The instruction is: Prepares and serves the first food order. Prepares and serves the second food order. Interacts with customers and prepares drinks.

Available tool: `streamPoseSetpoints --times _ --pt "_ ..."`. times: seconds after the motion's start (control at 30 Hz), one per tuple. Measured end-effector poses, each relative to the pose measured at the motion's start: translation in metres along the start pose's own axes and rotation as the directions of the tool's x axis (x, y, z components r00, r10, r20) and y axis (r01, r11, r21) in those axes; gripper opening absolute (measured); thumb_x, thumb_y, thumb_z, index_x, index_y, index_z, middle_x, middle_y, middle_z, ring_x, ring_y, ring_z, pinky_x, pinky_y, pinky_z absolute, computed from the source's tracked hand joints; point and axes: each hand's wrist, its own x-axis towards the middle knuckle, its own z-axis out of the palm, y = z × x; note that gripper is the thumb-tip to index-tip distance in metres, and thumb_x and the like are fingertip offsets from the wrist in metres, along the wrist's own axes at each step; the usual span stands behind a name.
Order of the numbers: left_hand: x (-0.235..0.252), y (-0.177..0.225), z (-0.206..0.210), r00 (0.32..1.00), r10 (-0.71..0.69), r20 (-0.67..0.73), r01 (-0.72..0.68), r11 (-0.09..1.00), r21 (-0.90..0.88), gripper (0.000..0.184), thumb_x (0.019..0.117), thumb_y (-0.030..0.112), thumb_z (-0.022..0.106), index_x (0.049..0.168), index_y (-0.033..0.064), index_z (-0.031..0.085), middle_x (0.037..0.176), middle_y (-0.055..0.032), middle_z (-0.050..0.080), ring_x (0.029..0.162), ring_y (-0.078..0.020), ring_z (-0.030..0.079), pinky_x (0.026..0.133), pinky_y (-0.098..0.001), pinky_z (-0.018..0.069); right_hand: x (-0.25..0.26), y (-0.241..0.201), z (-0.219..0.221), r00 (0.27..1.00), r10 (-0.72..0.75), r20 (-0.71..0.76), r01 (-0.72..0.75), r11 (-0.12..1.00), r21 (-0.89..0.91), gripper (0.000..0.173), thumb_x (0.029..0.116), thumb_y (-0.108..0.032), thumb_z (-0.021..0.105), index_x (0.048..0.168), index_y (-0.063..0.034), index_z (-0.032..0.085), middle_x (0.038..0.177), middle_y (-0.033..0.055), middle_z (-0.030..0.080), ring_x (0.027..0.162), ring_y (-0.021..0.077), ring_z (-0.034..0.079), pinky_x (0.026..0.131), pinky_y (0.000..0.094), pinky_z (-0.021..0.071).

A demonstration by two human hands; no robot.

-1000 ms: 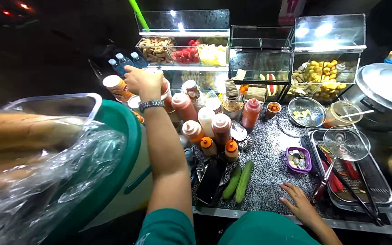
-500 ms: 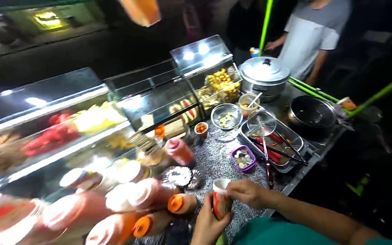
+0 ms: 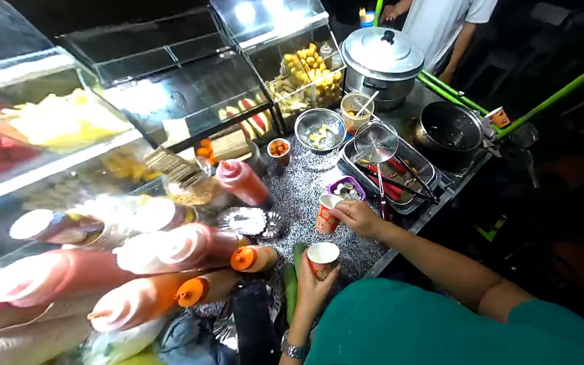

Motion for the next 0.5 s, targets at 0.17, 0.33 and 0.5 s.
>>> streamPoseSetpoints --times 0.17,0.33,0.5 --pt "0.006 -0.021 0.026 0.989 0.126 -0.076 -0.117 0.987 0.109 0.089 0.0651 0.032 0.086 0.135 -0.0137 0.054 0.135 -0.0385 0.051 0.124 -0.0560 0.049 0.105 -0.0641 0.0399 0.016 0.050 0.053 0.979 -0.091 0.184 0.145 0.941 -0.305 0.043 0.1101 -0.024 0.041 0.111 0.0071 0.070 0.118 0.0232 0.071 0.122 0.0380 0.063 0.108 0.0500 0.0460" --pt "0.026 -0.036 0.046 0.974 0.202 -0.101 -0.191 0.975 0.111 0.085 0.0674 0.006 0.082 0.140 -0.0172 0.045 0.135 -0.0382 0.053 0.126 -0.0513 0.054 0.108 -0.0572 0.0439 0.023 0.037 0.049 0.979 -0.030 0.200 0.092 0.948 -0.305 0.045 0.1081 -0.034 0.049 0.138 -0.0031 0.062 0.145 0.0179 0.058 0.146 0.0388 0.042 0.118 0.0560 0.0342" --pt "0.037 -0.041 0.050 0.973 0.164 -0.165 -0.145 0.982 0.118 0.103 0.0638 0.003 0.087 0.149 -0.0153 0.031 0.146 -0.0409 0.041 0.135 -0.0546 0.044 0.113 -0.0596 0.0376 -0.006 0.044 -0.009 0.975 0.134 -0.175 -0.176 0.952 -0.249 0.044 0.1045 -0.036 0.055 0.134 -0.0054 0.066 0.145 0.0190 0.057 0.146 0.0385 0.041 0.121 0.0527 0.0321"
